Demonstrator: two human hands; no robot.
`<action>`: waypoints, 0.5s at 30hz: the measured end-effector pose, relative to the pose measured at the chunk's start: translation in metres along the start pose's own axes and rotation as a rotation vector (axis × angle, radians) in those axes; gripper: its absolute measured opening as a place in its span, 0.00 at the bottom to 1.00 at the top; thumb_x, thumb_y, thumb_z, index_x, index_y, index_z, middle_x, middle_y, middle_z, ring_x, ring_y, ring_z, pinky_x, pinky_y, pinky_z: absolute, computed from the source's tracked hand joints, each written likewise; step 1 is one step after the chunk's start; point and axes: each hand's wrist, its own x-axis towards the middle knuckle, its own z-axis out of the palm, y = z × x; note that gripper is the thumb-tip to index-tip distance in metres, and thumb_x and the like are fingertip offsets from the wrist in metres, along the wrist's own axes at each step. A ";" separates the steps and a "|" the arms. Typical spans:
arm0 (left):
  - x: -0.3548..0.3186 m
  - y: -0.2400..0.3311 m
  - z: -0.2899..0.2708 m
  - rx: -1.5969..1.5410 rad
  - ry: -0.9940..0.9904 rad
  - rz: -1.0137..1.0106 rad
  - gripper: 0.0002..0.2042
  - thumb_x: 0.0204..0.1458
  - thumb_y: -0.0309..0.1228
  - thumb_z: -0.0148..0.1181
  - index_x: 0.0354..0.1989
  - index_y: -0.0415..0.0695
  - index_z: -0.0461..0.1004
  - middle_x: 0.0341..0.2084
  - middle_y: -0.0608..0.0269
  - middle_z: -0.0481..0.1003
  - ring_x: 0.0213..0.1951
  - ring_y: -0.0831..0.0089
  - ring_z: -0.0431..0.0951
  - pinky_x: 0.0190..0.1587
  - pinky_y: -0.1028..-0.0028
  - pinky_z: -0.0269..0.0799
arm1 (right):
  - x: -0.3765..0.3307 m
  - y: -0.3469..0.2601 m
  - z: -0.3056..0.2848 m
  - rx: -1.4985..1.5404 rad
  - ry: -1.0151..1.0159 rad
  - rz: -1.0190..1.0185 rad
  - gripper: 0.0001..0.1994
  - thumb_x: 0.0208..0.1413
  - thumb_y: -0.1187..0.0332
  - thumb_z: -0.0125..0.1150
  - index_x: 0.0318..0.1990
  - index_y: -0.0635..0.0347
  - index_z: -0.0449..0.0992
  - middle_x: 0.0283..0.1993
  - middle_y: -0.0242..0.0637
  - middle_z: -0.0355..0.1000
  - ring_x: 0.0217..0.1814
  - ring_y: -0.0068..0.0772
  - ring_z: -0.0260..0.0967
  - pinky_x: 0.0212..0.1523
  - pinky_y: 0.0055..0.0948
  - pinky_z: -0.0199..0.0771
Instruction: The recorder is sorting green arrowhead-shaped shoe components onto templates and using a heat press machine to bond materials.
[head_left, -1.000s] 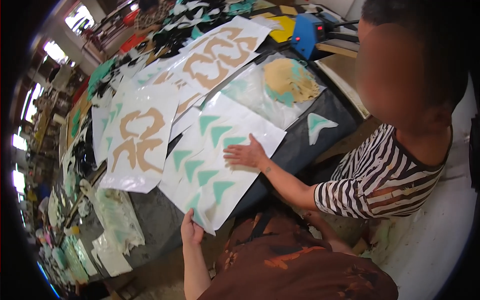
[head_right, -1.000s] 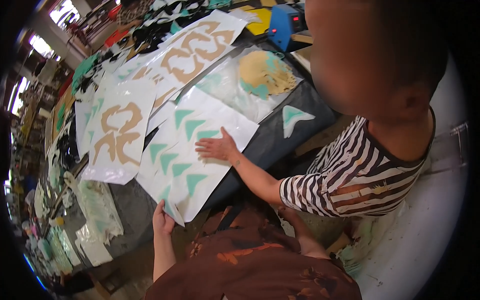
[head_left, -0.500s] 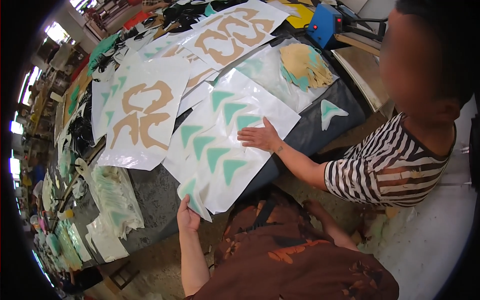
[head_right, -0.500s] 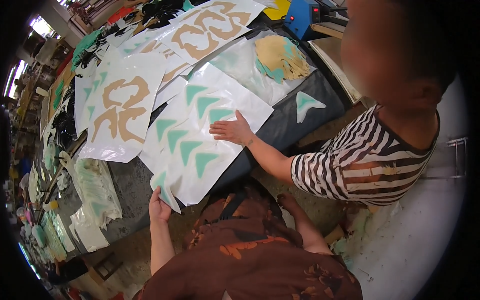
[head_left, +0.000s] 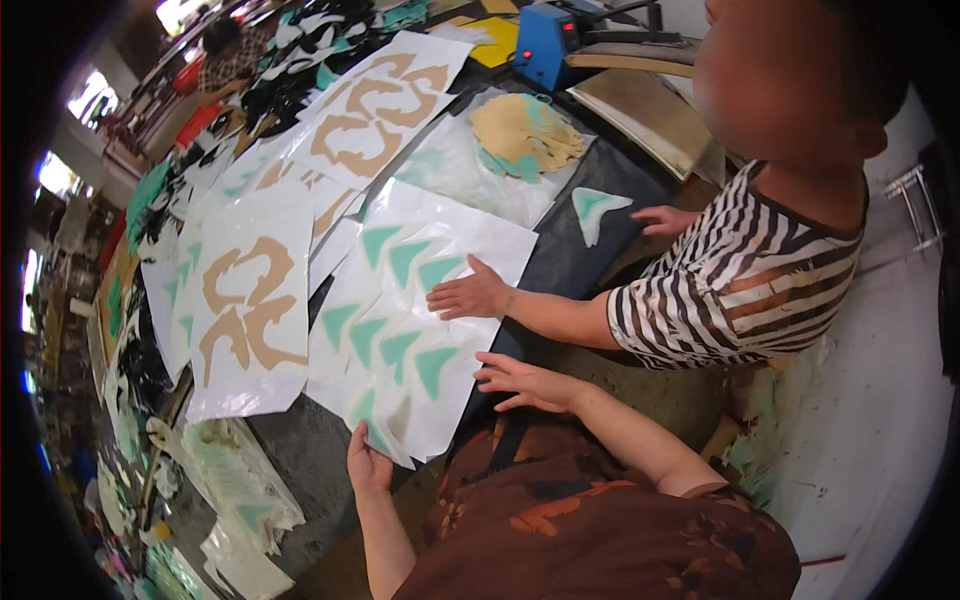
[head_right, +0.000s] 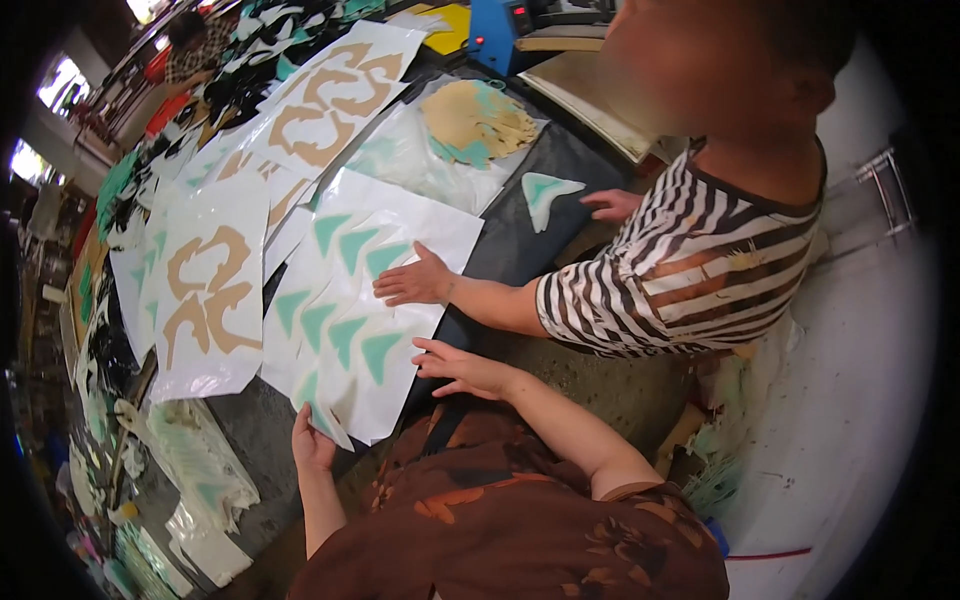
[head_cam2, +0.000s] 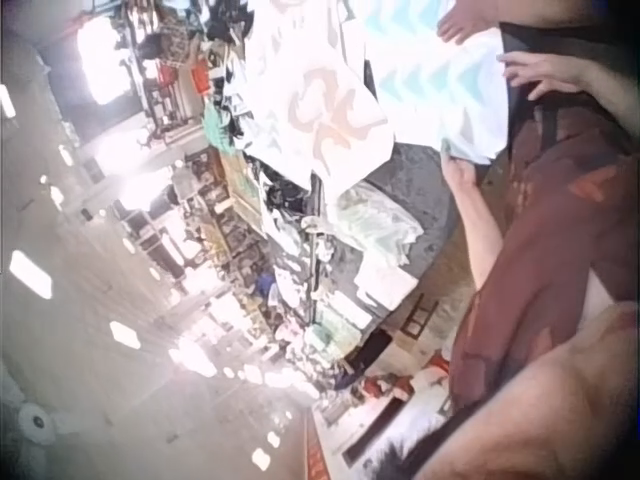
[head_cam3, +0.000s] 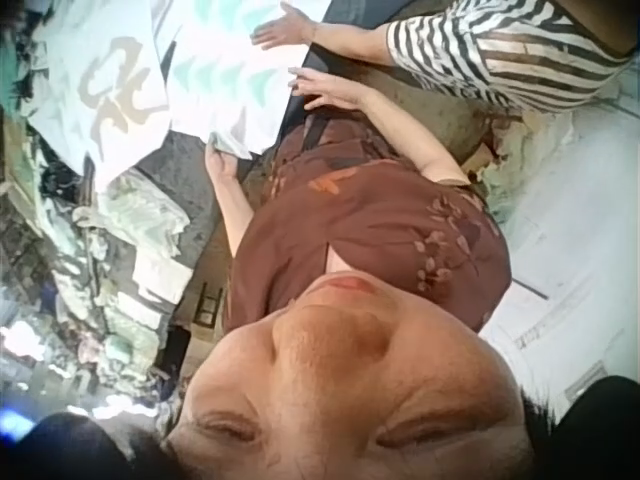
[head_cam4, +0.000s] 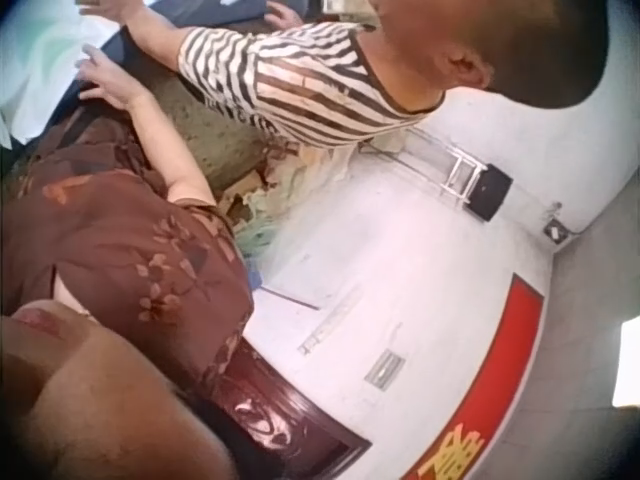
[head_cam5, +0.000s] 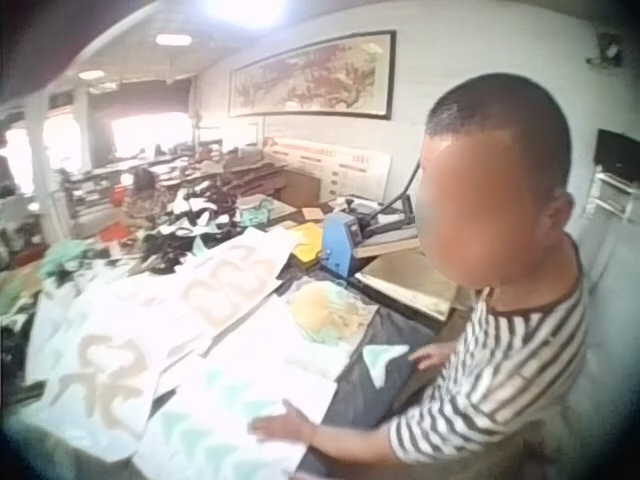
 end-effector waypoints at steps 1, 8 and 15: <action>0.000 0.001 -0.002 -0.004 0.022 0.001 0.16 0.61 0.33 0.51 0.54 0.39 0.69 0.46 0.58 0.76 0.45 0.62 0.77 0.47 0.61 0.75 | 0.005 -0.008 0.008 0.134 0.030 0.051 0.38 0.63 0.52 0.55 0.74 0.47 0.41 0.73 0.37 0.48 0.72 0.33 0.50 0.62 0.45 0.63; -0.005 0.011 -0.014 0.012 -0.055 -0.011 0.20 0.61 0.33 0.50 0.59 0.35 0.65 0.56 0.54 0.71 0.57 0.60 0.72 0.60 0.59 0.67 | 0.012 -0.055 0.033 0.624 -0.413 -0.267 0.41 0.60 0.44 0.54 0.74 0.45 0.42 0.75 0.38 0.44 0.77 0.37 0.43 0.67 0.53 0.55; -0.009 0.005 0.001 0.006 0.105 0.023 0.15 0.59 0.33 0.55 0.52 0.40 0.70 0.44 0.58 0.77 0.41 0.63 0.79 0.43 0.63 0.77 | -0.001 -0.057 0.019 0.252 -0.421 0.026 0.33 0.64 0.55 0.52 0.71 0.56 0.51 0.68 0.39 0.60 0.70 0.34 0.57 0.68 0.36 0.56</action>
